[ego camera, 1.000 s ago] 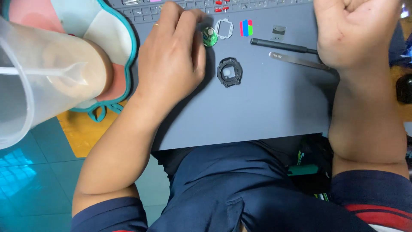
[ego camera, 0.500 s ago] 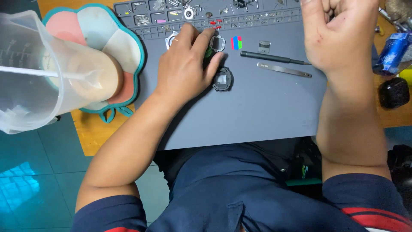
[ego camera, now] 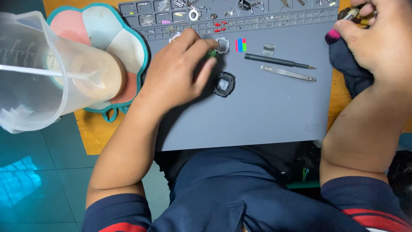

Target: The person is cleaning various disassembled watch components using a microfiber cloth on a specialized repair mat.

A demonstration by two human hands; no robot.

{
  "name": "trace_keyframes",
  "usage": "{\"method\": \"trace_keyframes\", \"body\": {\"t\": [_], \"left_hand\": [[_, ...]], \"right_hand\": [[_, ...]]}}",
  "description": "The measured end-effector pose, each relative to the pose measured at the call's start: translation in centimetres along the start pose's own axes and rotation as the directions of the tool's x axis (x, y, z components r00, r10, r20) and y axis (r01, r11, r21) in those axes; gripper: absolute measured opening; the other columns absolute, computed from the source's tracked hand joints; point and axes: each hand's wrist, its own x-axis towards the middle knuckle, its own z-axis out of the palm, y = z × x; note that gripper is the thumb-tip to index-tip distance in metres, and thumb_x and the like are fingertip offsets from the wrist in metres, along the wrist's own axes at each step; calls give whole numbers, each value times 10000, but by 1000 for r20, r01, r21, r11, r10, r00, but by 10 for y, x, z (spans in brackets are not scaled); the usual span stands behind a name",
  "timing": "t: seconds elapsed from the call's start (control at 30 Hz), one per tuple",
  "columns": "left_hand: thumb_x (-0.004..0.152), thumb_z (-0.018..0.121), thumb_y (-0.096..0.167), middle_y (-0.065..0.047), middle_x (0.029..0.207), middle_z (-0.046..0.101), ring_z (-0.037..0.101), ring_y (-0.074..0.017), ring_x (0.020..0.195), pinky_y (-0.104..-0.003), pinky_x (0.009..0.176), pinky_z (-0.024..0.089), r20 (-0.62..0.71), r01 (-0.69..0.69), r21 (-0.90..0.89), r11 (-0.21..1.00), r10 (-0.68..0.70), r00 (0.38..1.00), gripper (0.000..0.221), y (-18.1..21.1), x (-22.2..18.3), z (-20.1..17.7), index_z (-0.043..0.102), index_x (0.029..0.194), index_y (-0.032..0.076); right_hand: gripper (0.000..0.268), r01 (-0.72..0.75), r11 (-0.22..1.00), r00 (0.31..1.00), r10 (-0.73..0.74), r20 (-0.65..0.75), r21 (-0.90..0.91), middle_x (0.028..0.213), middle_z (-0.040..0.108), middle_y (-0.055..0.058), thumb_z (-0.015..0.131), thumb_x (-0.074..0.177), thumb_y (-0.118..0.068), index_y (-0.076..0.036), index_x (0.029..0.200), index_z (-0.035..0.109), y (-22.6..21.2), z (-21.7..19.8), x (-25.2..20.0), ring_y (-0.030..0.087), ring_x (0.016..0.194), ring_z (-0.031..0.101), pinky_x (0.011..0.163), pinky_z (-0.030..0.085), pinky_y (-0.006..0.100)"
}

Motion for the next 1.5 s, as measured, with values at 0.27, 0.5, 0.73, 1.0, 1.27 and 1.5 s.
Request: {"method": "trace_keyframes", "body": {"t": [0.27,0.5,0.73,1.0,1.27,1.5], "left_hand": [[635,584,622,-88,796,430,477,-283,551,-389,339,378,199,156,238,959,-205,958,633,22,-10,20,409,877,64],[662,606,299,-74,858,435,482,-255,699,-378,430,423,219,29,190,981,-71,973,410,20,-10,30,458,982,90],[645,509,65,-8,1049,469,400,-223,769,-325,552,353,257,-173,128,977,136,957,489,18,-8,20,407,1119,128],[735,615,352,-89,872,435,440,-269,717,-362,535,405,219,-62,173,983,23,975,549,18,-8,25,358,1156,108],[692,566,172,-38,1006,493,408,-254,781,-357,631,368,276,-120,-32,992,124,953,626,13,-7,22,255,1234,140],[851,408,115,-141,802,451,450,-272,702,-331,598,373,-206,-114,-185,976,75,976,198,9,2,13,455,992,-16]], "right_hand": [[423,-129,991,991,130,19,-41,897,371,125,759,917,-132,8,981,365,16,13,-10,241,773,370,662,315,340],[449,-203,978,978,204,32,-38,895,373,102,748,956,-162,-37,959,317,39,29,-12,229,767,394,654,329,339],[393,-167,986,981,167,94,-7,883,340,123,705,1011,-92,-8,963,323,78,47,-19,256,770,374,696,313,351],[384,-193,981,975,191,117,3,897,383,104,704,1018,-117,-31,958,334,80,45,-25,218,779,413,661,350,310],[216,-196,964,969,162,188,180,801,413,57,535,916,70,-7,1089,431,37,33,-20,140,671,345,634,323,267],[321,-56,994,987,42,153,92,887,362,98,690,849,14,25,1070,458,11,12,-18,173,721,325,683,325,270]]}}
